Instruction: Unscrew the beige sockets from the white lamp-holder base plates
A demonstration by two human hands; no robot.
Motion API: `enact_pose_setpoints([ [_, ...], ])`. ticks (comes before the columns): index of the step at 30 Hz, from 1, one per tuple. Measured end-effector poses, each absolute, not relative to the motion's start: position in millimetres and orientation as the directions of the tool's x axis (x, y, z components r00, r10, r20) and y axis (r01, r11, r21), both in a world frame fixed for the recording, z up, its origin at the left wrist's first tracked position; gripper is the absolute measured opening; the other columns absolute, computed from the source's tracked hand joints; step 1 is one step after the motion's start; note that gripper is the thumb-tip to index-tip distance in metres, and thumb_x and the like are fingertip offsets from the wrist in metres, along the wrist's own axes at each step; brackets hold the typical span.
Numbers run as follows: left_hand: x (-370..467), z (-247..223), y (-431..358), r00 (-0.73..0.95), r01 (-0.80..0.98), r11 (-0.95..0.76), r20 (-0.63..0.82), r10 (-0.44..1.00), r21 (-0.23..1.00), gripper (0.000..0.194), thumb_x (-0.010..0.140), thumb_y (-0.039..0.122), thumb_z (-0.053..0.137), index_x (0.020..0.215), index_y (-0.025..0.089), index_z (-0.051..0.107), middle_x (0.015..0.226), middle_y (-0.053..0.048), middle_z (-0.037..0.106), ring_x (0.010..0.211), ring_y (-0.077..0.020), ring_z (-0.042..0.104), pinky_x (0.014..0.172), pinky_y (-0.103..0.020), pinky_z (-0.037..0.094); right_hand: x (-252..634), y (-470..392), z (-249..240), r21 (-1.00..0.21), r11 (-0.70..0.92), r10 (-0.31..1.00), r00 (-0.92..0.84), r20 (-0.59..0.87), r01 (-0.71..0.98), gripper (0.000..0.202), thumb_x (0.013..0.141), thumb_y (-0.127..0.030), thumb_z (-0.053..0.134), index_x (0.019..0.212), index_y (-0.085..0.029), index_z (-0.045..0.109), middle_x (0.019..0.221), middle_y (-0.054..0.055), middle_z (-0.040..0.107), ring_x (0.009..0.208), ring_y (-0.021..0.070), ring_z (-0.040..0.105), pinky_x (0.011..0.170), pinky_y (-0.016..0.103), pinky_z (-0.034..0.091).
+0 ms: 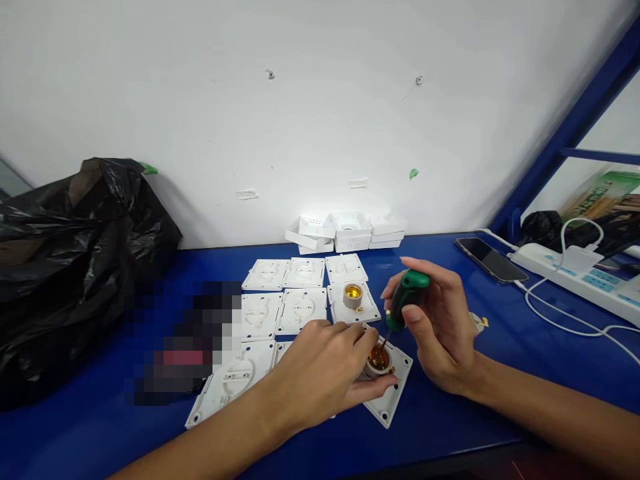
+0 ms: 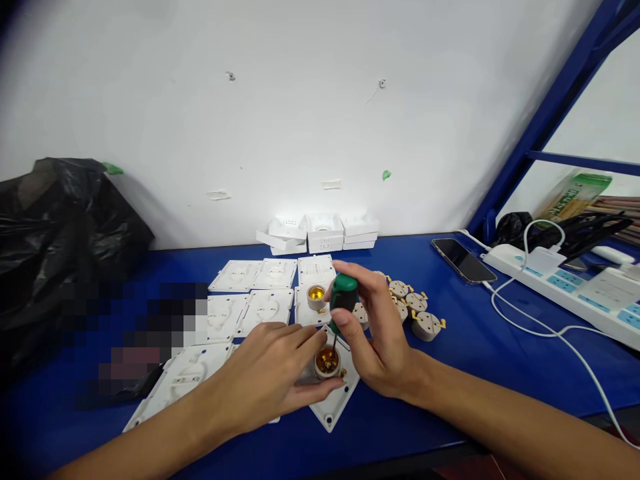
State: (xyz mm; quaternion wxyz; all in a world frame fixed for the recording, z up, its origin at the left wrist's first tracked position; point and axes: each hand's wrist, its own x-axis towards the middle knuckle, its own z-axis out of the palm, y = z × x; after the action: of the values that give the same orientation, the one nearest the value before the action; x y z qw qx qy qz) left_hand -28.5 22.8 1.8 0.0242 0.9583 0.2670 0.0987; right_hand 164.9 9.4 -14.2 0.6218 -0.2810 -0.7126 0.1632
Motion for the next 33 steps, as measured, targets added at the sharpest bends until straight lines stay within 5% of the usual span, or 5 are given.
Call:
enact_pose_setpoints([
  [15, -20.8, 11.5, 46.5, 0.934, 0.356, -0.932, 0.009, 0.356, -0.075, 0.055, 0.100, 0.070, 0.047, 0.098, 0.018, 0.062, 0.078, -0.004, 0.075, 0.055, -0.0227, 0.069, 0.046, -0.032, 0.038, 166.9, 8.0, -12.1, -0.520, 0.842, 0.535, -0.100, 0.839, 0.143, 0.061, 0.092, -0.004, 0.059, 0.145, -0.032, 0.046, 0.113, 0.006, 0.056, 0.094, 0.0213, 0.061, 0.070, 0.038, 0.056],
  [25, -41.2, 8.3, 52.0, 0.905, 0.359, -0.877, 0.108, 0.410, 0.320, 0.048, 0.092, 0.063, 0.070, 0.117, 0.022, 0.066, 0.102, 0.001, 0.077, 0.072, -0.0185, 0.072, 0.060, -0.030, 0.042, 171.7, 5.5, -10.9, -0.490, 0.860, 0.506, -0.111, 0.855, 0.144, 0.062, 0.088, -0.003, 0.062, 0.143, -0.031, 0.049, 0.108, 0.006, 0.061, 0.095, 0.0242, 0.062, 0.078, 0.045, 0.054],
  [33, -42.4, 0.7, 50.0, 0.904, 0.346, -0.888, 0.146, 0.402, 0.304, 0.047, 0.095, 0.062, 0.066, 0.118, 0.021, 0.066, 0.098, 0.001, 0.079, 0.063, -0.0162, 0.070, 0.057, -0.029, 0.039, 171.1, 6.8, -7.7, -0.466, 0.863, 0.483, -0.050, 0.874, 0.198, 0.062, 0.083, -0.005, 0.073, 0.135, -0.033, 0.056, 0.106, 0.004, 0.061, 0.087, 0.0226, 0.064, 0.073, 0.044, 0.057],
])
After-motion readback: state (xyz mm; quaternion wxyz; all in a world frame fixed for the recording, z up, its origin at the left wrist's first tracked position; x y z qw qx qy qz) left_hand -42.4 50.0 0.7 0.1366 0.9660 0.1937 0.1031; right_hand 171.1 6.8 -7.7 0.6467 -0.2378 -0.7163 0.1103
